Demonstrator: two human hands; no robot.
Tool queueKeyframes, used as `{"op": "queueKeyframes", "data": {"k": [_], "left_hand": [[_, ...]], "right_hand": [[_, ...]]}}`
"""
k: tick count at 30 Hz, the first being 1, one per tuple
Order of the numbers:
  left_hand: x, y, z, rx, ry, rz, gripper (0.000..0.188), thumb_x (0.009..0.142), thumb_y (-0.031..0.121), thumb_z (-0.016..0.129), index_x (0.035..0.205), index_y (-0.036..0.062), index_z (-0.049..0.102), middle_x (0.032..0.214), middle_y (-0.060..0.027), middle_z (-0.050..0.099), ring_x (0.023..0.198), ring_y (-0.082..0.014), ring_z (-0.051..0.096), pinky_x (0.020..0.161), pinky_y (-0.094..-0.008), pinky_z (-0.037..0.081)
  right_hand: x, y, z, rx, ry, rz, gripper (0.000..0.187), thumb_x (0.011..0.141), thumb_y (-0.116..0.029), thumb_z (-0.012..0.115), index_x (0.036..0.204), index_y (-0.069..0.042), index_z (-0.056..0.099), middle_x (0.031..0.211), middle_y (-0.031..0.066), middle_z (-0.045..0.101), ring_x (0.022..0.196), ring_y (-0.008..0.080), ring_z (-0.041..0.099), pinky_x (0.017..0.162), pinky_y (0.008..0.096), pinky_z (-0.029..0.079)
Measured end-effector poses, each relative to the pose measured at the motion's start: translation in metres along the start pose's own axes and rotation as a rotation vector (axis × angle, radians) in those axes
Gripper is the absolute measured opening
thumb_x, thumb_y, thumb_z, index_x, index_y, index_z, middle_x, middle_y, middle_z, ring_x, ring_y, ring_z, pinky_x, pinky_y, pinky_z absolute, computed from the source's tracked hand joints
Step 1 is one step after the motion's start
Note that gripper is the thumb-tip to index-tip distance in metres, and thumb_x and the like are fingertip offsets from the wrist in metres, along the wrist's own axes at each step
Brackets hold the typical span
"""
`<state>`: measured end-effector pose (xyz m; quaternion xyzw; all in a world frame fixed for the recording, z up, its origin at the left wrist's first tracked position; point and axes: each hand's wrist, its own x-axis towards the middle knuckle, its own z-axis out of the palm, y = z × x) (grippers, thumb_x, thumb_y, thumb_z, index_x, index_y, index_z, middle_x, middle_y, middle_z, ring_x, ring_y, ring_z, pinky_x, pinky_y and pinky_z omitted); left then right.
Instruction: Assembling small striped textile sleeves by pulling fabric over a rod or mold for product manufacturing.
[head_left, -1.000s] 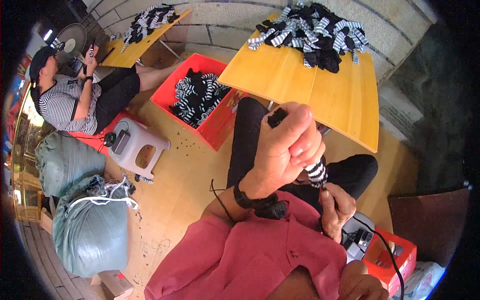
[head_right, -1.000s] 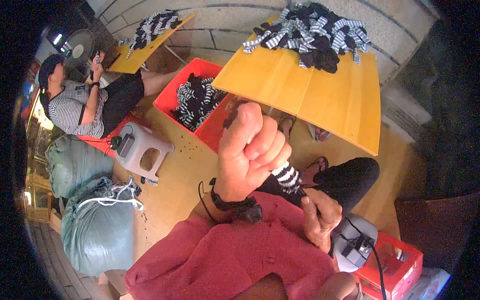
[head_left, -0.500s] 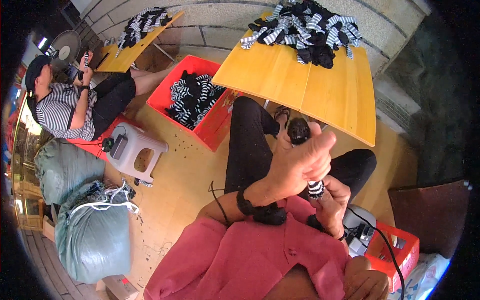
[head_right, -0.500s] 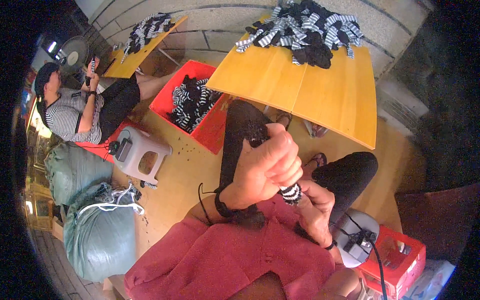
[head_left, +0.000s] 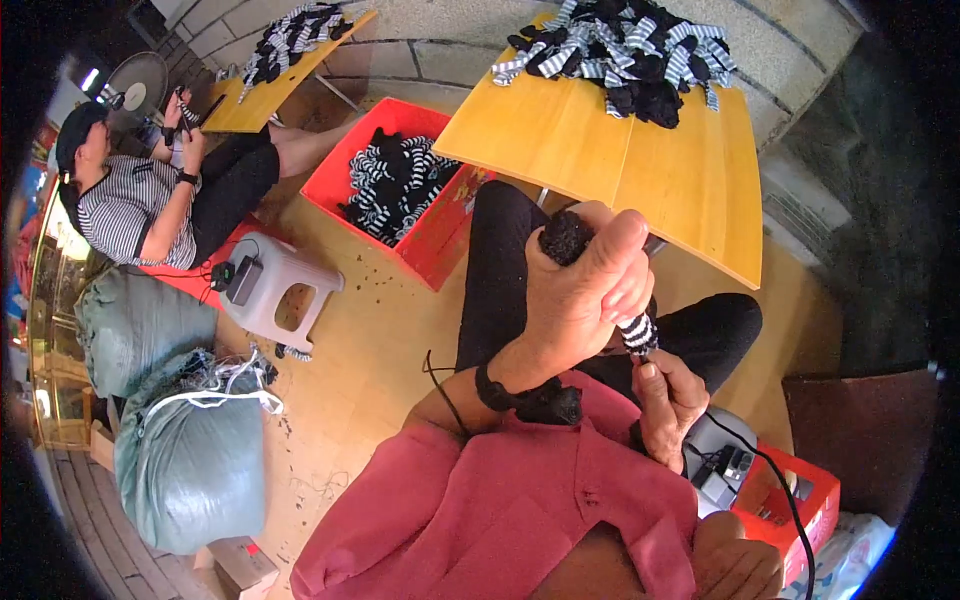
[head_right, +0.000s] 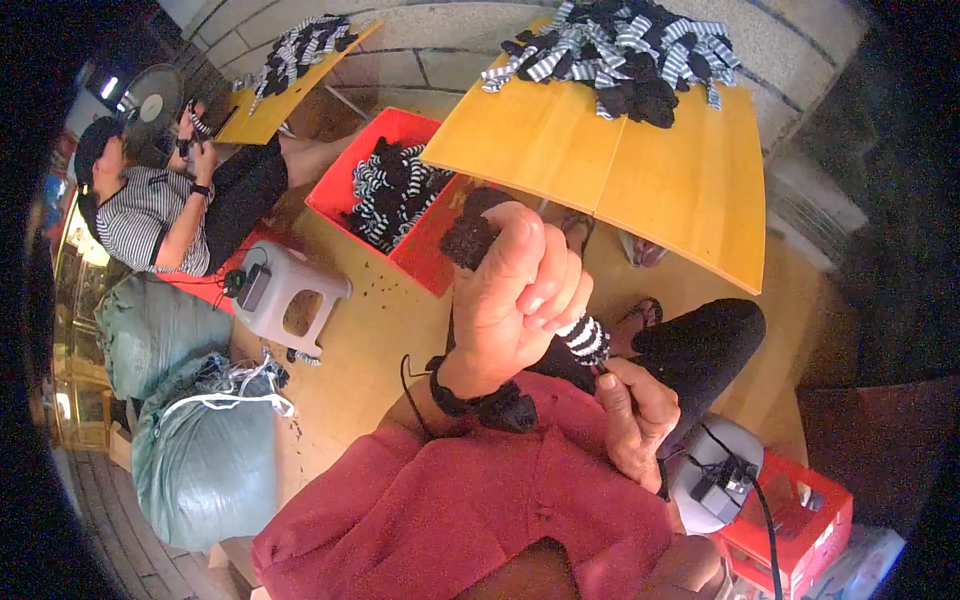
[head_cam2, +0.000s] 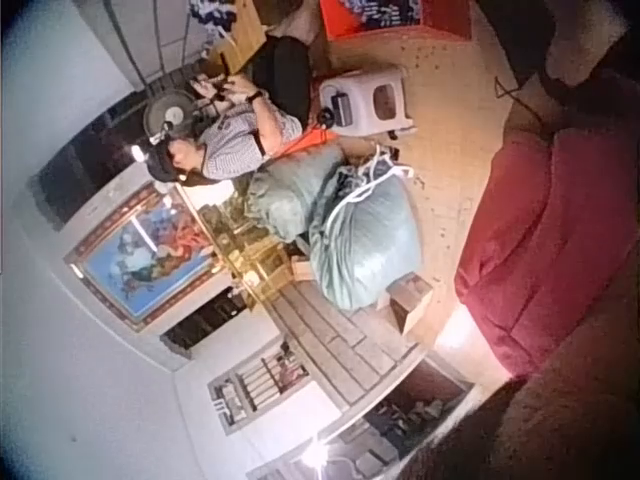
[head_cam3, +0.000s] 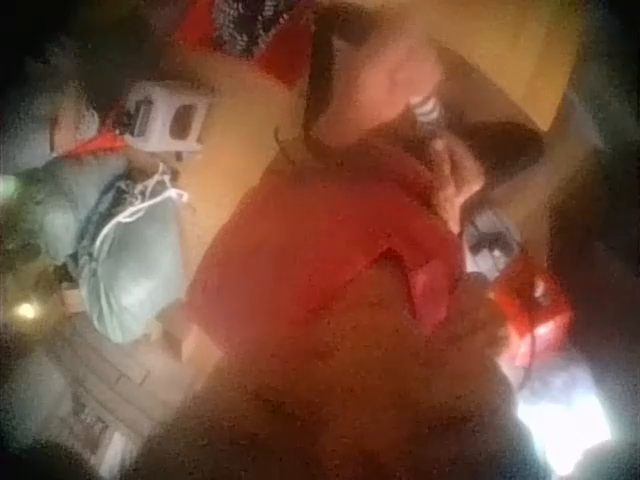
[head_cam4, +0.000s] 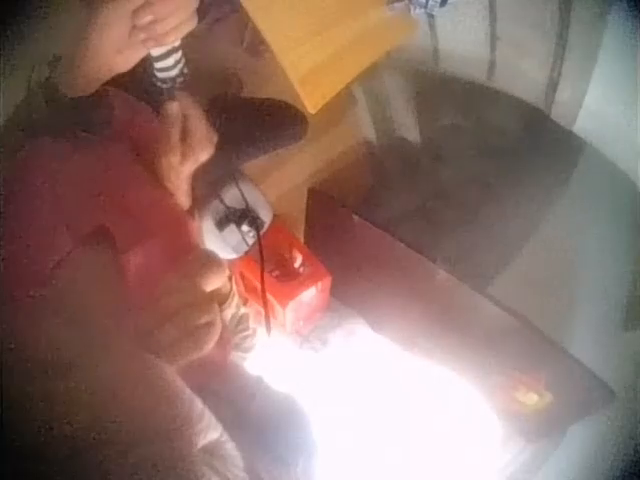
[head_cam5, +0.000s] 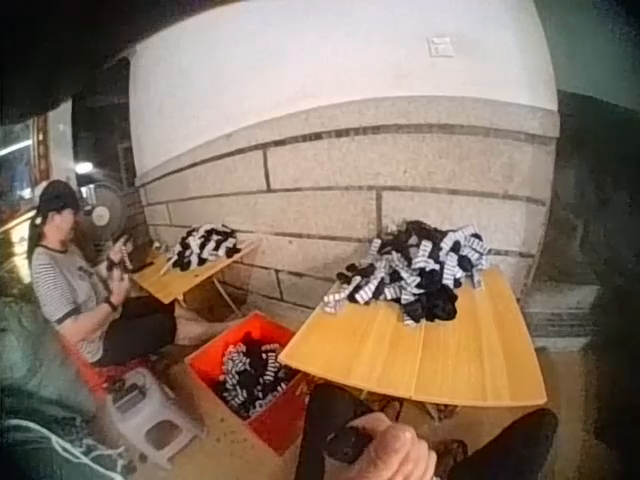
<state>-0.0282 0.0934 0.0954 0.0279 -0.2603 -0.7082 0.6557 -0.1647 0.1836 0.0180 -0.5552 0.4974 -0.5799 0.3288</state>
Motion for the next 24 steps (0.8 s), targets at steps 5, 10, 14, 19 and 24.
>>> {"op": "queueKeyframes", "data": {"k": [5, 10, 14, 19, 24], "left_hand": [[-0.008, -0.011, -0.001, -0.039, -0.273, -0.241, 0.026, 0.096, 0.024, 0.040, 0.072, 0.0133, 0.038, 0.050, 0.0027, 0.031, 0.041, -0.0078, 0.024, 0.042, -0.0241, 0.024], [-0.014, -0.018, -0.003, 0.090, -0.290, -0.406, 0.031, 0.094, 0.019, 0.045, 0.066, 0.0105, 0.036, 0.049, 0.0023, 0.031, 0.041, -0.0079, 0.026, 0.041, -0.0253, 0.023], [-0.011, -0.021, -0.004, 0.101, -0.144, -0.458, 0.029, 0.092, 0.016, 0.047, 0.066, 0.0093, 0.038, 0.050, 0.0016, 0.032, 0.041, -0.0086, 0.029, 0.041, -0.0248, 0.024], [0.003, 0.000, 0.012, 0.062, 0.057, -0.126, 0.031, 0.091, 0.022, 0.053, 0.067, 0.0058, 0.041, 0.050, 0.0003, 0.037, 0.038, -0.0083, 0.032, 0.037, -0.0235, 0.029], [0.018, 0.015, -0.002, 0.121, -0.148, -0.202, 0.039, 0.096, 0.037, 0.034, 0.067, 0.0110, 0.038, 0.050, 0.0027, 0.033, 0.037, -0.0069, 0.027, 0.036, -0.0231, 0.027]], "right_hand": [[0.006, 0.006, -0.010, 0.053, -0.004, -0.165, 0.006, 0.080, -0.002, 0.060, 0.083, 0.003, 0.063, 0.067, 0.0016, 0.059, 0.057, 0.0069, 0.050, 0.051, 0.0205, 0.038], [0.013, 0.002, -0.014, 0.089, -0.110, -0.127, 0.015, 0.082, -0.010, 0.060, 0.082, 0.004, 0.062, 0.067, 0.0014, 0.059, 0.054, 0.0067, 0.049, 0.048, 0.0201, 0.036], [0.012, -0.004, -0.006, 0.472, -0.145, 0.208, 0.025, 0.085, -0.021, 0.058, 0.086, 0.004, 0.059, 0.060, 0.0001, 0.051, 0.046, 0.0045, 0.038, 0.041, 0.0190, 0.025], [0.005, 0.007, -0.020, 0.143, -0.121, 0.143, 0.013, 0.085, -0.010, 0.056, 0.085, 0.002, 0.060, 0.061, -0.0010, 0.051, 0.049, 0.0040, 0.039, 0.043, 0.0187, 0.027], [0.005, 0.004, -0.026, -0.242, -0.048, -0.054, 0.010, 0.079, 0.001, 0.058, 0.088, 0.003, 0.061, 0.066, 0.0089, 0.060, 0.055, 0.0121, 0.054, 0.051, 0.0243, 0.042]]}}
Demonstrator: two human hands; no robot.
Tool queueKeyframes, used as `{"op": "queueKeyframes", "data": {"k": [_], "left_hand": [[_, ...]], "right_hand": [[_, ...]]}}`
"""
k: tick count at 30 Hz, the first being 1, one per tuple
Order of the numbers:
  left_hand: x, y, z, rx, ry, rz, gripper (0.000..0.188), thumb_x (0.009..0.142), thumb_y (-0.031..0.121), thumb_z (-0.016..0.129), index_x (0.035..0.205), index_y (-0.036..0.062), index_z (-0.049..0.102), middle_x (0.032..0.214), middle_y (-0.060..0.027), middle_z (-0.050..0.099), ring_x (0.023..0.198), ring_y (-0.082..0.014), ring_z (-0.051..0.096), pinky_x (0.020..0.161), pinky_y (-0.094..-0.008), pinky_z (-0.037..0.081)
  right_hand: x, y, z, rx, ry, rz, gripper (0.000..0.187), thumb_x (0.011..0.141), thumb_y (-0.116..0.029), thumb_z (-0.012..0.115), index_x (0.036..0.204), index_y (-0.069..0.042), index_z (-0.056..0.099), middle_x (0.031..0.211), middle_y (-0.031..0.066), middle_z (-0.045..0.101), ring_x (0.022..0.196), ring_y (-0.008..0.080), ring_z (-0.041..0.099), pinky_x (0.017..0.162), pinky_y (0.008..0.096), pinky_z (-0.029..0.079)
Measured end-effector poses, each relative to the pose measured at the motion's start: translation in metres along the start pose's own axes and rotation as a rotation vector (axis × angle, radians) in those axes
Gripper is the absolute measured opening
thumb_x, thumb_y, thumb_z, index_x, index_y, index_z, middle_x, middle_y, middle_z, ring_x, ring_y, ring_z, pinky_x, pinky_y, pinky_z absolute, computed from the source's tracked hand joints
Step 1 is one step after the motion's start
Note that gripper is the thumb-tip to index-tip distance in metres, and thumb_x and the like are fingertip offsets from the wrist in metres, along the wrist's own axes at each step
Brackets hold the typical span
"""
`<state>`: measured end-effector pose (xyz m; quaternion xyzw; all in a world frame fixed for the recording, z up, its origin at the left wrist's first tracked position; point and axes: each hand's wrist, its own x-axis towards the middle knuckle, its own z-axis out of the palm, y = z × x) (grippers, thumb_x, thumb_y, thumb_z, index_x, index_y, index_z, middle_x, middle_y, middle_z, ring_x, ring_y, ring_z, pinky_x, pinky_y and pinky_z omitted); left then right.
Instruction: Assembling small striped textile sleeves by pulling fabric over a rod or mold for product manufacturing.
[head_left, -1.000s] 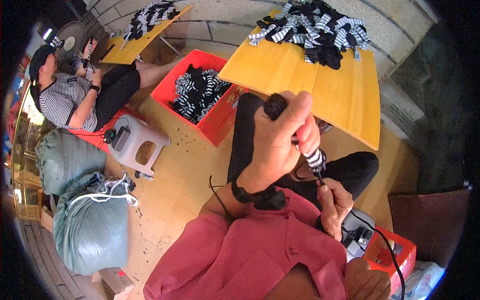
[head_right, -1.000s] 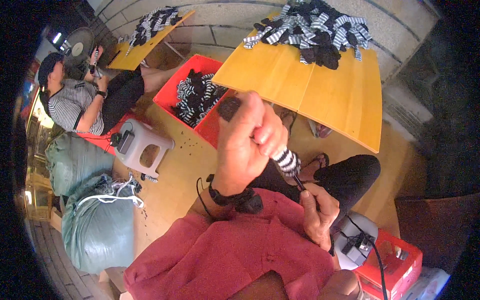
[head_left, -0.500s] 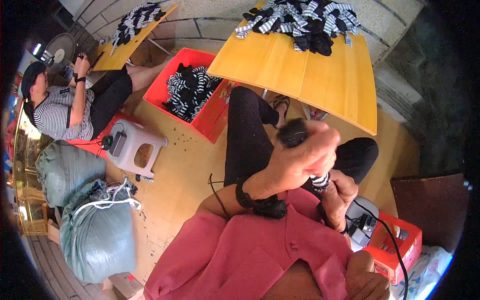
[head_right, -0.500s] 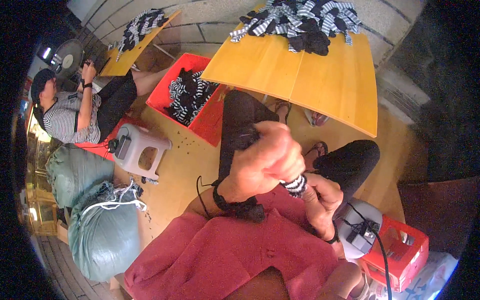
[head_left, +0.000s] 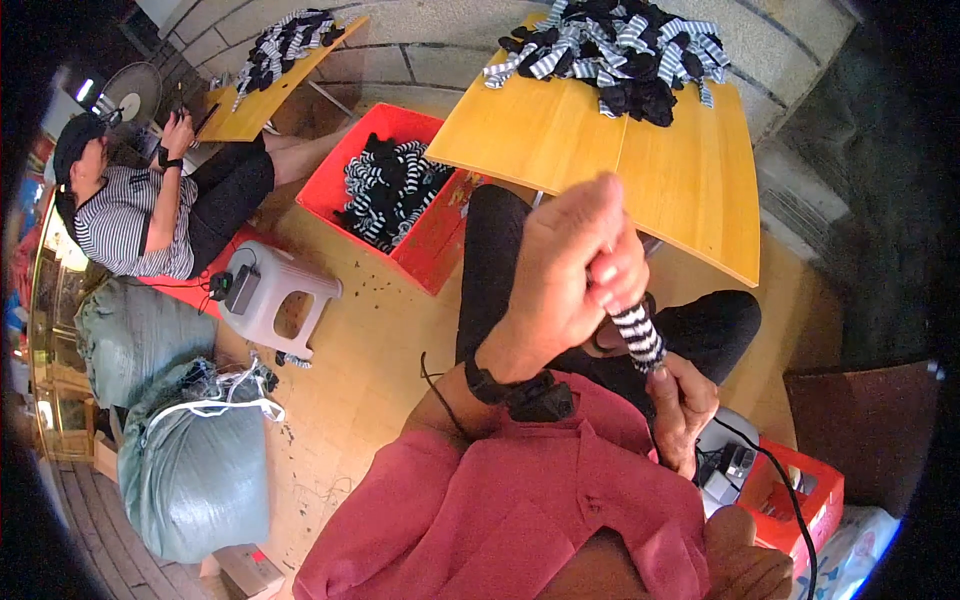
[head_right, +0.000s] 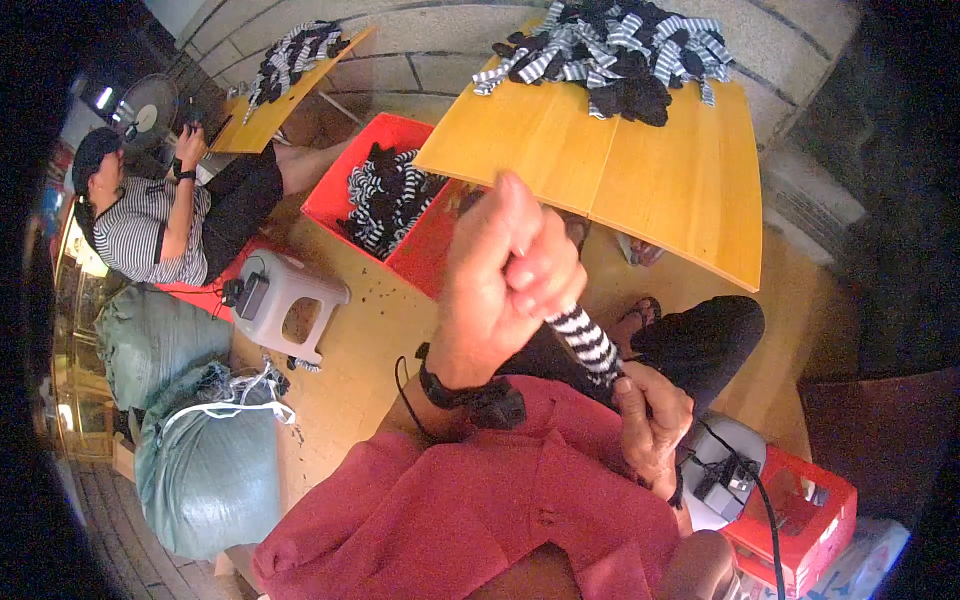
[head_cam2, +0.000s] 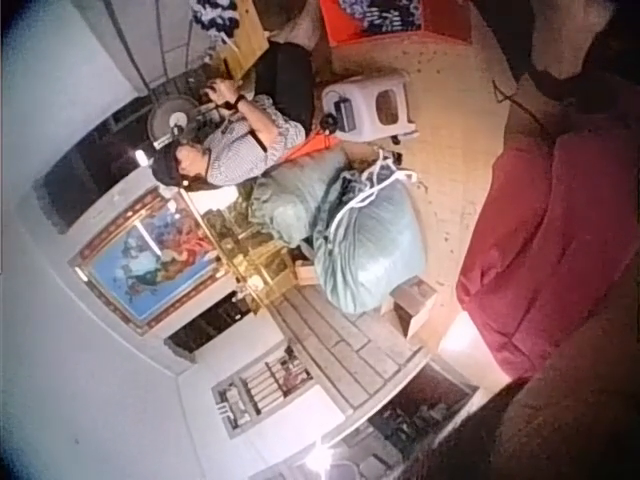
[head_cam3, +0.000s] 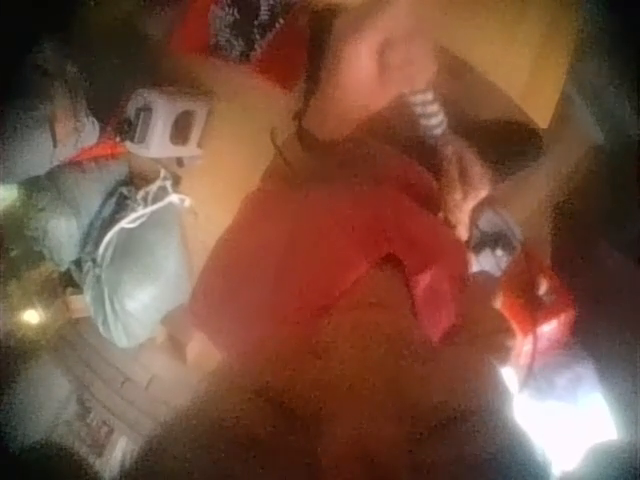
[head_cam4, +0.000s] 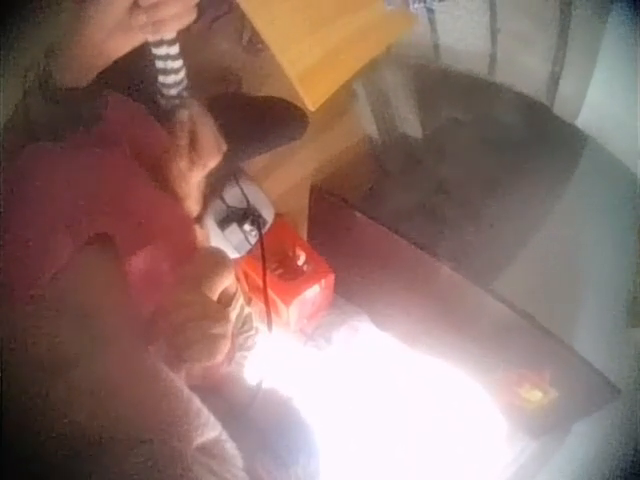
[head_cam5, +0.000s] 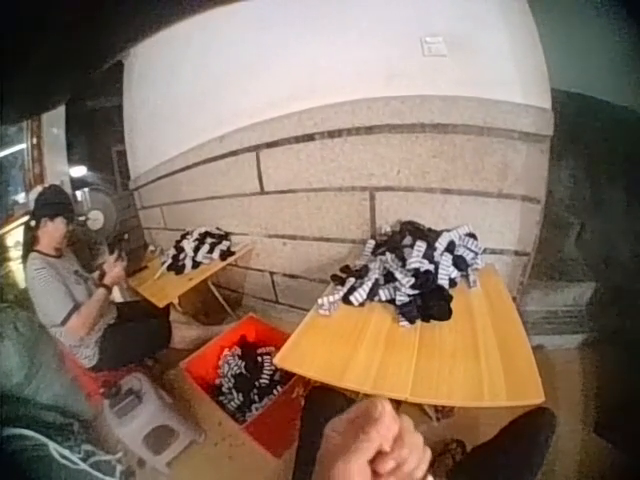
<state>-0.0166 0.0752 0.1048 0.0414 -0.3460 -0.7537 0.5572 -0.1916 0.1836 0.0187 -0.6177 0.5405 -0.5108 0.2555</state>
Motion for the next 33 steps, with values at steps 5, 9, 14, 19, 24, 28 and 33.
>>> {"op": "queueKeyframes", "data": {"k": [5, 9, 14, 19, 24, 28, 33], "left_hand": [[0.009, -0.008, 0.000, -0.107, 0.042, -0.130, 0.043, 0.096, 0.042, 0.032, 0.066, 0.0124, 0.039, 0.048, 0.0033, 0.032, 0.035, -0.0075, 0.026, 0.036, -0.0230, 0.026], [0.010, -0.019, -0.002, -0.267, -0.043, -0.275, 0.043, 0.093, 0.043, 0.040, 0.065, 0.0109, 0.040, 0.047, 0.0020, 0.033, 0.035, -0.0079, 0.027, 0.035, -0.0233, 0.025], [0.006, -0.043, 0.012, -0.260, -0.067, -0.229, 0.027, 0.084, 0.020, 0.064, 0.068, 0.0093, 0.045, 0.048, 0.0032, 0.036, 0.036, -0.0059, 0.032, 0.035, -0.0220, 0.026], [-0.003, -0.050, 0.023, -0.284, -0.050, -0.276, 0.023, 0.081, 0.017, 0.067, 0.071, 0.0092, 0.048, 0.048, 0.0035, 0.039, 0.037, -0.0053, 0.034, 0.036, -0.0212, 0.026], [-0.004, -0.040, 0.023, -0.184, -0.044, -0.167, 0.022, 0.080, 0.015, 0.067, 0.072, 0.0074, 0.049, 0.052, 0.0013, 0.043, 0.041, -0.0071, 0.040, 0.040, -0.0221, 0.032], [0.004, -0.034, 0.016, -0.274, -0.067, -0.286, 0.023, 0.082, 0.015, 0.065, 0.069, 0.0101, 0.047, 0.048, 0.0022, 0.039, 0.038, -0.0067, 0.035, 0.037, -0.0223, 0.028], [0.003, -0.055, 0.014, -0.200, -0.057, -0.324, 0.024, 0.089, 0.019, 0.056, 0.068, 0.0128, 0.044, 0.046, 0.0050, 0.031, 0.036, -0.0054, 0.026, 0.036, -0.0213, 0.022]], "right_hand": [[-0.001, -0.006, -0.008, -0.046, 0.071, 0.003, 0.010, 0.081, -0.005, 0.059, 0.087, 0.002, 0.063, 0.062, 0.0037, 0.056, 0.055, 0.0094, 0.050, 0.050, 0.0230, 0.038], [-0.008, -0.011, -0.022, -0.118, 0.062, 0.021, 0.011, 0.080, -0.006, 0.061, 0.086, 0.003, 0.064, 0.062, 0.0031, 0.057, 0.055, 0.0085, 0.049, 0.050, 0.0234, 0.038], [-0.026, -0.007, -0.025, -0.158, 0.144, 0.074, 0.009, 0.078, 0.000, 0.058, 0.086, 0.001, 0.062, 0.062, 0.0056, 0.058, 0.055, 0.0099, 0.053, 0.050, 0.0247, 0.041], [-0.018, -0.023, -0.024, 0.041, 0.083, 0.240, 0.008, 0.082, -0.007, 0.058, 0.084, 0.001, 0.061, 0.060, -0.0007, 0.054, 0.050, 0.0061, 0.044, 0.044, 0.0214, 0.033], [-0.027, -0.011, -0.031, 0.156, 0.039, 0.235, 0.008, 0.081, 0.000, 0.055, 0.087, 0.002, 0.061, 0.061, 0.0032, 0.057, 0.053, 0.0064, 0.051, 0.047, 0.0219, 0.039], [-0.024, -0.002, -0.027, -0.021, 0.031, 0.091, 0.009, 0.079, 0.001, 0.057, 0.087, 0.002, 0.062, 0.061, 0.0066, 0.058, 0.053, 0.0110, 0.055, 0.049, 0.0237, 0.041], [-0.019, -0.003, -0.021, -0.006, 0.064, 0.097, 0.007, 0.079, 0.000, 0.058, 0.086, 0.002, 0.061, 0.059, 0.0060, 0.056, 0.051, 0.0107, 0.053, 0.048, 0.0236, 0.040]]}}
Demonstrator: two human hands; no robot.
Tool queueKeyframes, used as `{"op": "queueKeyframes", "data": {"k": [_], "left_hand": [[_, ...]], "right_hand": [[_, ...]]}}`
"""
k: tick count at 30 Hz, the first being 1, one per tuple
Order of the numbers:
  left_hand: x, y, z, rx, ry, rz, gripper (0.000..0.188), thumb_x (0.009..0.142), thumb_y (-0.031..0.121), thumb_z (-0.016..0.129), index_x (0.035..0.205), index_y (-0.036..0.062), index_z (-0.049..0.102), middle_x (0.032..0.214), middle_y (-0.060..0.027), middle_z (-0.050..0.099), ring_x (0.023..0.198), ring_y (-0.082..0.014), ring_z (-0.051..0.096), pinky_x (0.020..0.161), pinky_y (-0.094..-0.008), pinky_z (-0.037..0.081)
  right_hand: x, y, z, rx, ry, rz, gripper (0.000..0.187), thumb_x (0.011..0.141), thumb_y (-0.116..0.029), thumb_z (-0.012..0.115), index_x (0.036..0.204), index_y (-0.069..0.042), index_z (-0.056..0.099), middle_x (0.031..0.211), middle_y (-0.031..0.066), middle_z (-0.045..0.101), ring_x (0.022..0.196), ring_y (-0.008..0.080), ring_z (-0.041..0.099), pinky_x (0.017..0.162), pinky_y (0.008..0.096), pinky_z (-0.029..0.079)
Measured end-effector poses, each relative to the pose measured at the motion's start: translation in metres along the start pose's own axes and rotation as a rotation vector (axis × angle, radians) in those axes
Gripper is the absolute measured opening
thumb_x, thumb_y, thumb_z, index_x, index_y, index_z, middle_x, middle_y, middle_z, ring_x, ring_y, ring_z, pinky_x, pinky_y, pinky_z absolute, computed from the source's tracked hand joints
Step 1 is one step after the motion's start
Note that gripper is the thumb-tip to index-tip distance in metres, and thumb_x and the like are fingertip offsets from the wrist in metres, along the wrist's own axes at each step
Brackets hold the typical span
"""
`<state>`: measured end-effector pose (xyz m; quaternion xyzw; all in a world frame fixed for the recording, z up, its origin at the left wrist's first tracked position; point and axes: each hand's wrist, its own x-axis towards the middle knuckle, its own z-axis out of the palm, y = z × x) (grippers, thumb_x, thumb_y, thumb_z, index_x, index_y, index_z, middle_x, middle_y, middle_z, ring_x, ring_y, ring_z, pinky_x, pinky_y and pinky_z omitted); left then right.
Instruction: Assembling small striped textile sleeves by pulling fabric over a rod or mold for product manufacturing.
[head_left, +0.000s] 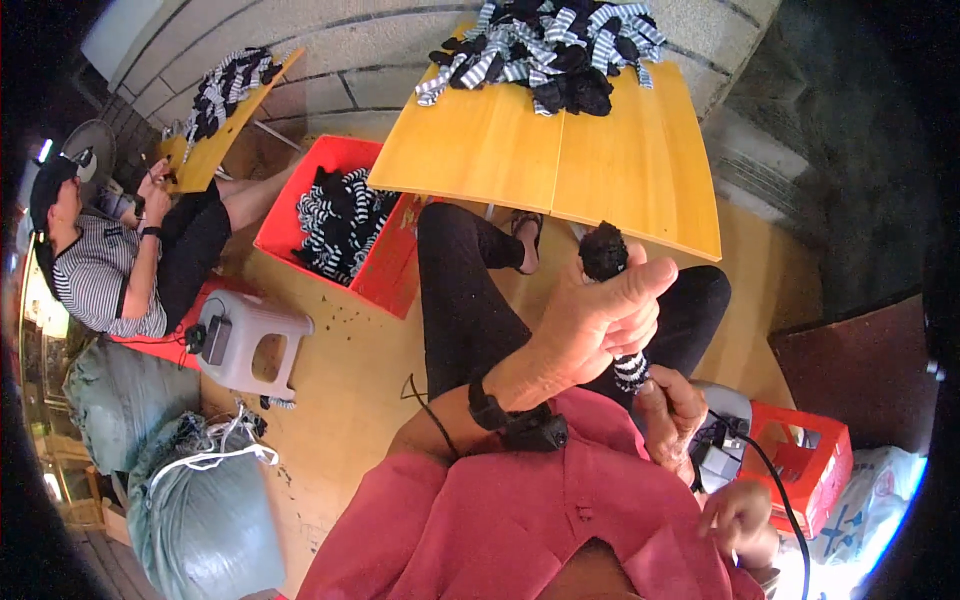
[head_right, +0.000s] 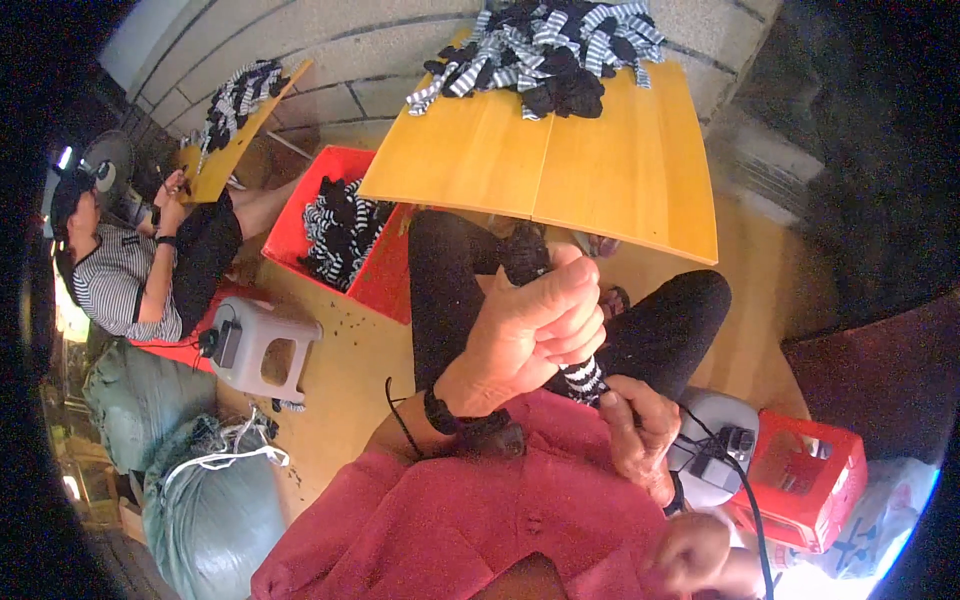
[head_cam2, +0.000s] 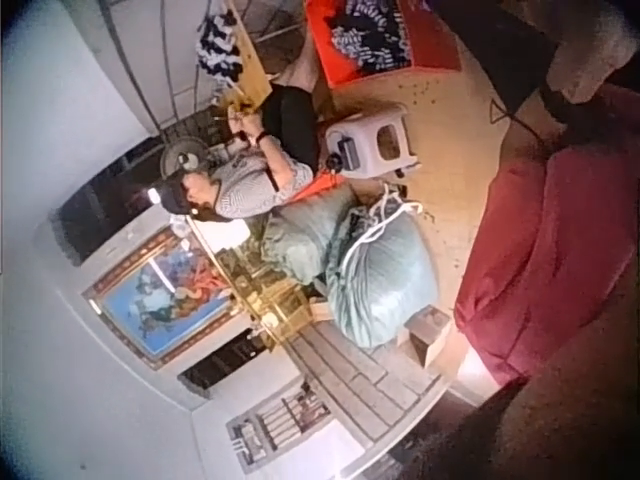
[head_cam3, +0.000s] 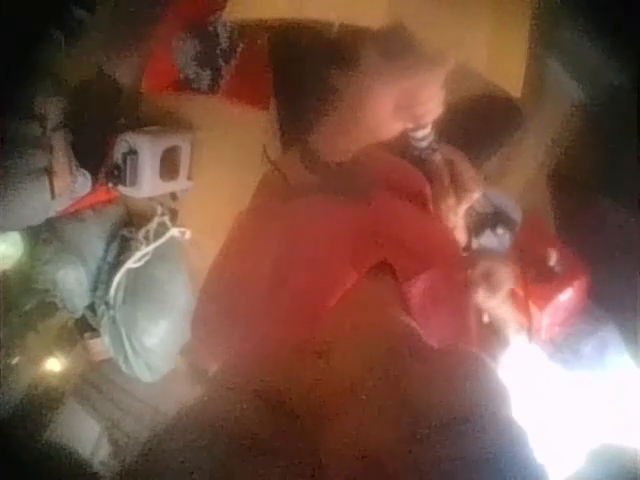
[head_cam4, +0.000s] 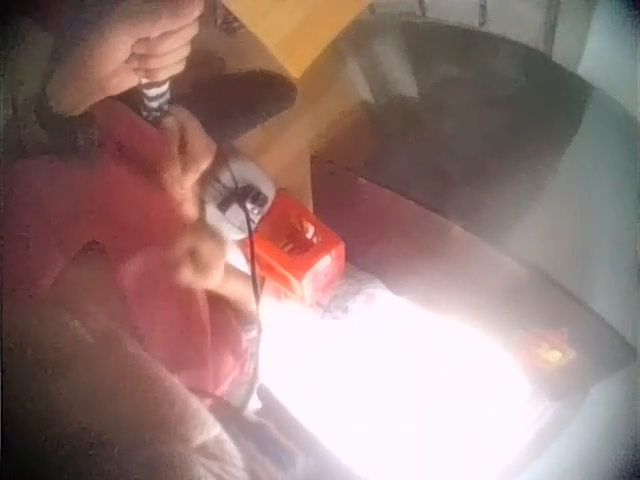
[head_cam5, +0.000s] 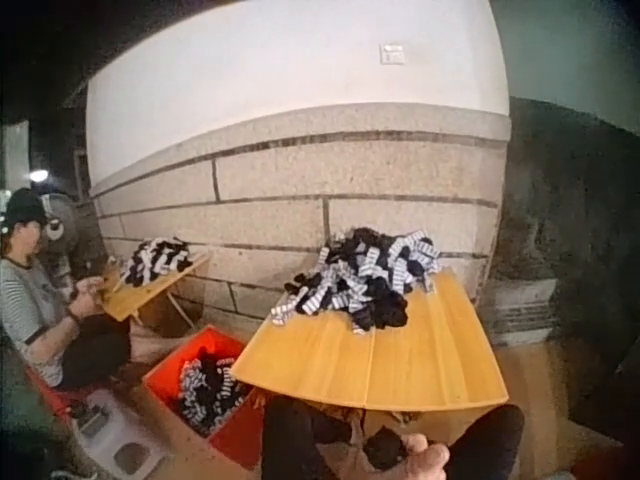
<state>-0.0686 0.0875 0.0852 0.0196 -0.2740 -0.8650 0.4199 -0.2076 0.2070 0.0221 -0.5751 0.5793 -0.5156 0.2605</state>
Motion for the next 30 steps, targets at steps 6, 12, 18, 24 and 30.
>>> {"op": "queueKeyframes", "data": {"k": [6, 12, 18, 24, 30], "left_hand": [[-0.004, -0.017, 0.005, -0.002, 0.049, 0.024, 0.028, 0.094, 0.026, 0.045, 0.069, 0.0142, 0.042, 0.048, 0.0056, 0.026, 0.039, -0.0057, 0.022, 0.039, -0.0210, 0.021], [-0.002, -0.002, 0.006, 0.029, -0.020, 0.108, 0.016, 0.088, 0.018, 0.058, 0.080, 0.0092, 0.047, 0.055, 0.0004, 0.040, 0.043, -0.0075, 0.036, 0.040, -0.0229, 0.032], [-0.005, 0.020, 0.003, 0.022, -0.088, 0.202, 0.018, 0.089, 0.020, 0.055, 0.082, 0.0065, 0.046, 0.062, -0.0055, 0.047, 0.050, -0.0146, 0.045, 0.048, -0.0288, 0.039], [-0.010, 0.015, 0.004, -0.054, -0.087, 0.283, 0.020, 0.093, 0.027, 0.048, 0.080, 0.0112, 0.045, 0.051, 0.0030, 0.031, 0.039, -0.0061, 0.024, 0.036, -0.0211, 0.023], [-0.011, 0.007, 0.008, 0.018, -0.066, 0.173, 0.026, 0.093, 0.033, 0.045, 0.077, 0.0124, 0.041, 0.049, 0.0049, 0.028, 0.039, -0.0059, 0.022, 0.037, -0.0219, 0.021]], "right_hand": [[-0.005, -0.006, 0.007, 0.482, -0.059, 0.316, 0.006, 0.084, -0.002, 0.056, 0.085, 0.001, 0.061, 0.061, -0.0025, 0.054, 0.052, 0.0039, 0.045, 0.046, 0.0194, 0.034], [0.002, -0.008, 0.000, 0.514, -0.131, 0.321, 0.008, 0.085, -0.002, 0.056, 0.088, 0.002, 0.061, 0.063, -0.0022, 0.054, 0.053, 0.0030, 0.043, 0.047, 0.0181, 0.033], [-0.006, -0.005, 0.002, 0.419, -0.069, 0.259, 0.008, 0.084, -0.003, 0.058, 0.088, 0.004, 0.061, 0.062, 0.0008, 0.056, 0.053, 0.0051, 0.046, 0.048, 0.0200, 0.035], [-0.006, 0.000, 0.020, 0.355, -0.030, 0.145, 0.010, 0.085, -0.006, 0.058, 0.084, 0.004, 0.061, 0.060, 0.0011, 0.052, 0.049, 0.0058, 0.042, 0.044, 0.0198, 0.030], [0.001, -0.009, 0.008, 0.157, 0.021, 0.061, 0.006, 0.077, 0.001, 0.063, 0.083, 0.003, 0.062, 0.061, 0.0044, 0.057, 0.054, 0.0089, 0.051, 0.049, 0.0227, 0.041]]}}
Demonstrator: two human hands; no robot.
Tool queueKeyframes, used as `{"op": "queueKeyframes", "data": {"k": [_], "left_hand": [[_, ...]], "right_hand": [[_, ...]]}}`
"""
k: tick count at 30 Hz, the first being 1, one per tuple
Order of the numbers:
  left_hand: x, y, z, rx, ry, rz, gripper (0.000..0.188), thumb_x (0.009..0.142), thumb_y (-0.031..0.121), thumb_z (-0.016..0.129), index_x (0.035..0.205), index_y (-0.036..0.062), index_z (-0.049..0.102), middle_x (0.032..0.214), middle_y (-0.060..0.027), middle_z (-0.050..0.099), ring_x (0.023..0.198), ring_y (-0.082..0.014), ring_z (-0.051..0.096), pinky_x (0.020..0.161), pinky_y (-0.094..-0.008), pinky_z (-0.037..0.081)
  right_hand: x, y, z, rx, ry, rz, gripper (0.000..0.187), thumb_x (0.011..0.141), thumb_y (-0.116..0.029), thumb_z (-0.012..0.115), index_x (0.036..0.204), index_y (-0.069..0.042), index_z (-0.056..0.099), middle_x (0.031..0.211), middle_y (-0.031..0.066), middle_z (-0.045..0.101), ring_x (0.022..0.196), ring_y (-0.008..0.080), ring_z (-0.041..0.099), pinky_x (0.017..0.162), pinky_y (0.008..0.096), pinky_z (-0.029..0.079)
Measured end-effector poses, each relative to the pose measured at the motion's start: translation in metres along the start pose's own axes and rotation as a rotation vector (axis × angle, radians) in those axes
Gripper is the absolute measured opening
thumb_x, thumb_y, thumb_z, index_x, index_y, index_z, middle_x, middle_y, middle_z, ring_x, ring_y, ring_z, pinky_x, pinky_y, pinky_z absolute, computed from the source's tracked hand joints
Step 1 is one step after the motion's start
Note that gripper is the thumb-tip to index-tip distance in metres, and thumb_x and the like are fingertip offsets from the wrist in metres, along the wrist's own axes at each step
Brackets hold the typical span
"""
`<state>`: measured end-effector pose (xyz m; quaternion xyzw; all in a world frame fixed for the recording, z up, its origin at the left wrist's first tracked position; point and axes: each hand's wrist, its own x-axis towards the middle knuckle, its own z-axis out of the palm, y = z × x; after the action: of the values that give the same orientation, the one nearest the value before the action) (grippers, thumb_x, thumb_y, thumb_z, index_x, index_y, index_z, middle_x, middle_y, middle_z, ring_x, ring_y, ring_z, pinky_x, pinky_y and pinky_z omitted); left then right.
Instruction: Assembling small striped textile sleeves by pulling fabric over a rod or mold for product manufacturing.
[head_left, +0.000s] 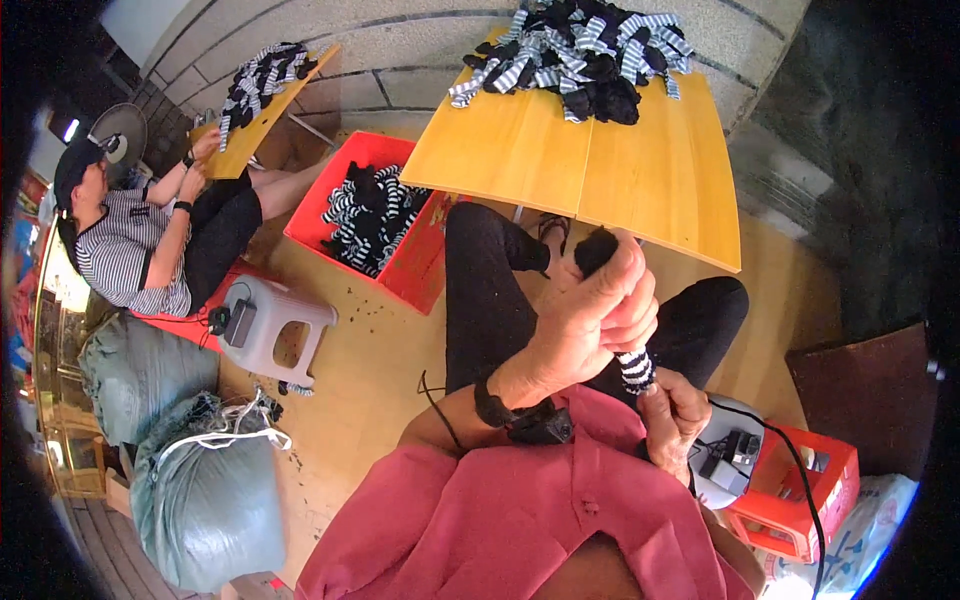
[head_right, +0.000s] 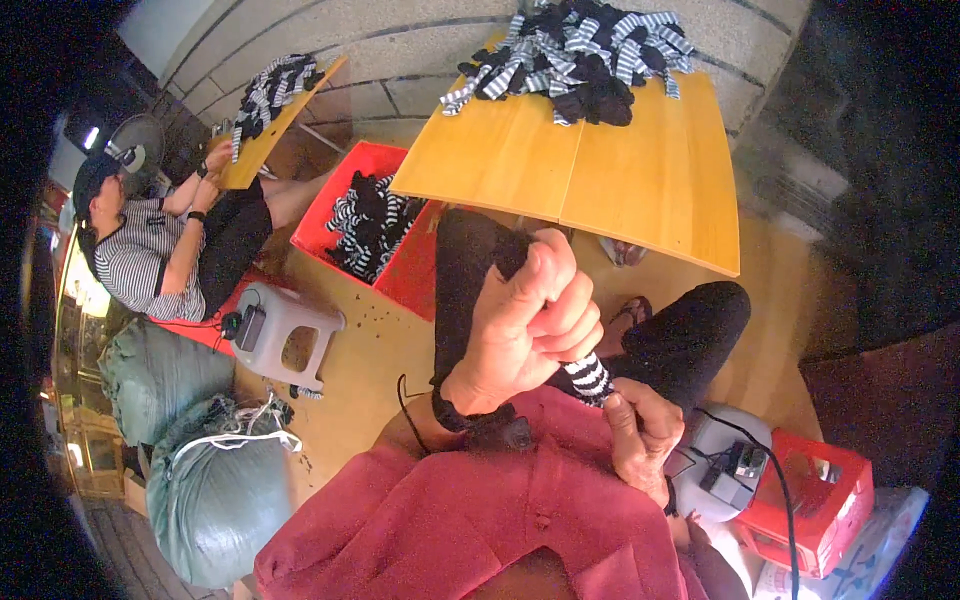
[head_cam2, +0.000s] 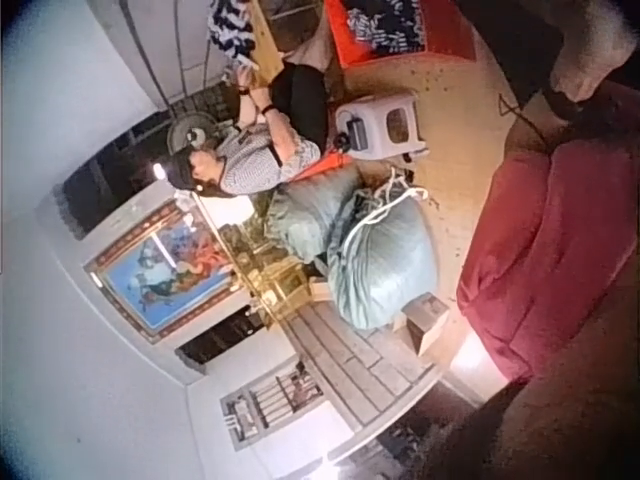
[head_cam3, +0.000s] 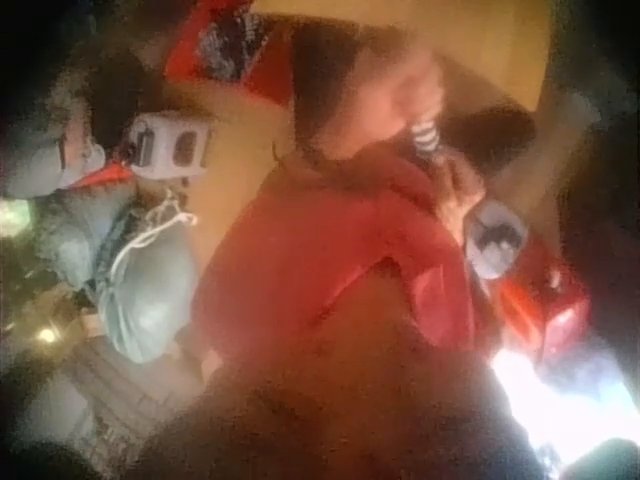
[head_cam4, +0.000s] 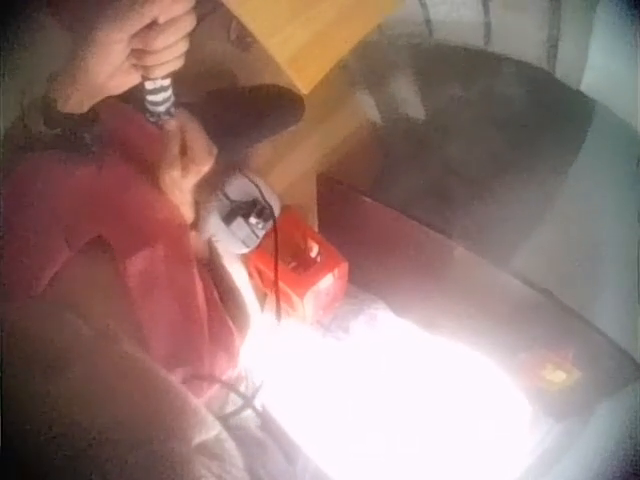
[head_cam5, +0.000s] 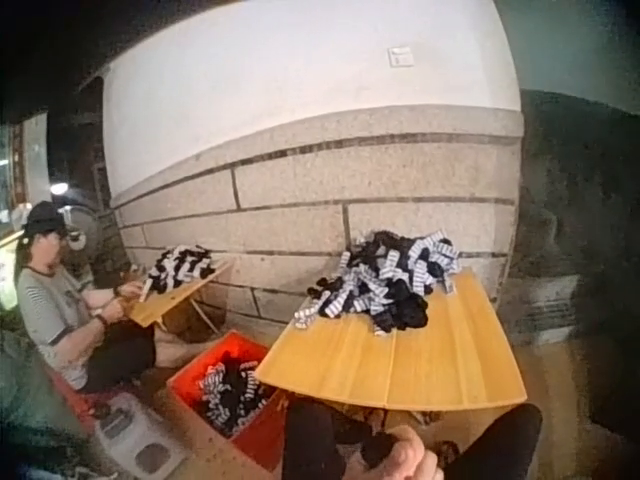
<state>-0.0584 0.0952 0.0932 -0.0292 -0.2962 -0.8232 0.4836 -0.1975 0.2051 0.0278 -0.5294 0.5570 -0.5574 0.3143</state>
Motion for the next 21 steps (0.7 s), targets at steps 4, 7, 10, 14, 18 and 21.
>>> {"op": "queueKeyframes", "data": {"k": [4, 7, 10, 14, 18, 21], "left_hand": [[-0.004, -0.012, 0.001, 0.071, 0.047, 0.052, 0.028, 0.094, 0.037, 0.043, 0.077, 0.0138, 0.039, 0.050, 0.0050, 0.027, 0.040, -0.0060, 0.021, 0.038, -0.0227, 0.021], [-0.007, -0.028, 0.002, 0.043, 0.082, 0.051, 0.020, 0.094, 0.030, 0.044, 0.084, 0.0136, 0.041, 0.051, 0.0041, 0.029, 0.040, -0.0070, 0.023, 0.040, -0.0235, 0.024], [-0.012, -0.023, 0.003, 0.039, 0.073, 0.079, 0.017, 0.094, 0.028, 0.045, 0.086, 0.0128, 0.042, 0.052, 0.0033, 0.030, 0.041, -0.0076, 0.025, 0.041, -0.0236, 0.026], [-0.006, -0.003, 0.007, 0.210, 0.109, 0.098, 0.020, 0.093, 0.027, 0.047, 0.082, 0.0108, 0.042, 0.057, -0.0003, 0.036, 0.046, -0.0112, 0.035, 0.045, -0.0267, 0.033], [-0.003, 0.014, -0.006, 0.183, 0.099, 0.143, 0.036, 0.094, 0.036, 0.041, 0.069, 0.0111, 0.036, 0.061, -0.0030, 0.041, 0.049, -0.0145, 0.042, 0.047, -0.0294, 0.038], [-0.002, 0.007, -0.014, 0.113, 0.041, 0.123, 0.038, 0.093, 0.042, 0.040, 0.071, 0.0110, 0.039, 0.059, -0.0022, 0.040, 0.046, -0.0141, 0.040, 0.044, -0.0290, 0.037]], "right_hand": [[-0.004, 0.006, 0.003, 0.258, -0.068, 0.150, 0.006, 0.083, -0.003, 0.057, 0.084, 0.002, 0.061, 0.061, -0.0015, 0.052, 0.051, 0.0048, 0.043, 0.046, 0.0196, 0.032], [-0.003, 0.008, 0.005, 0.347, -0.118, 0.169, 0.010, 0.085, -0.007, 0.055, 0.083, 0.001, 0.059, 0.064, -0.0013, 0.052, 0.051, 0.0041, 0.040, 0.046, 0.0185, 0.029], [-0.001, -0.002, 0.008, 0.319, -0.100, 0.159, 0.010, 0.085, -0.008, 0.056, 0.081, 0.001, 0.058, 0.064, -0.0017, 0.052, 0.051, 0.0039, 0.040, 0.046, 0.0182, 0.029], [-0.003, -0.004, 0.000, 0.076, -0.080, 0.064, 0.006, 0.083, -0.003, 0.057, 0.083, 0.002, 0.061, 0.062, -0.0006, 0.054, 0.055, 0.0052, 0.045, 0.050, 0.0203, 0.035], [-0.010, -0.002, -0.005, -0.099, -0.076, -0.011, 0.011, 0.076, 0.005, 0.057, 0.086, 0.003, 0.061, 0.062, 0.0045, 0.057, 0.057, 0.0094, 0.053, 0.053, 0.0233, 0.041], [-0.010, 0.001, -0.001, -0.107, -0.055, -0.002, 0.007, 0.081, -0.004, 0.059, 0.083, 0.002, 0.062, 0.060, -0.0011, 0.055, 0.055, 0.0053, 0.047, 0.050, 0.0210, 0.037]]}}
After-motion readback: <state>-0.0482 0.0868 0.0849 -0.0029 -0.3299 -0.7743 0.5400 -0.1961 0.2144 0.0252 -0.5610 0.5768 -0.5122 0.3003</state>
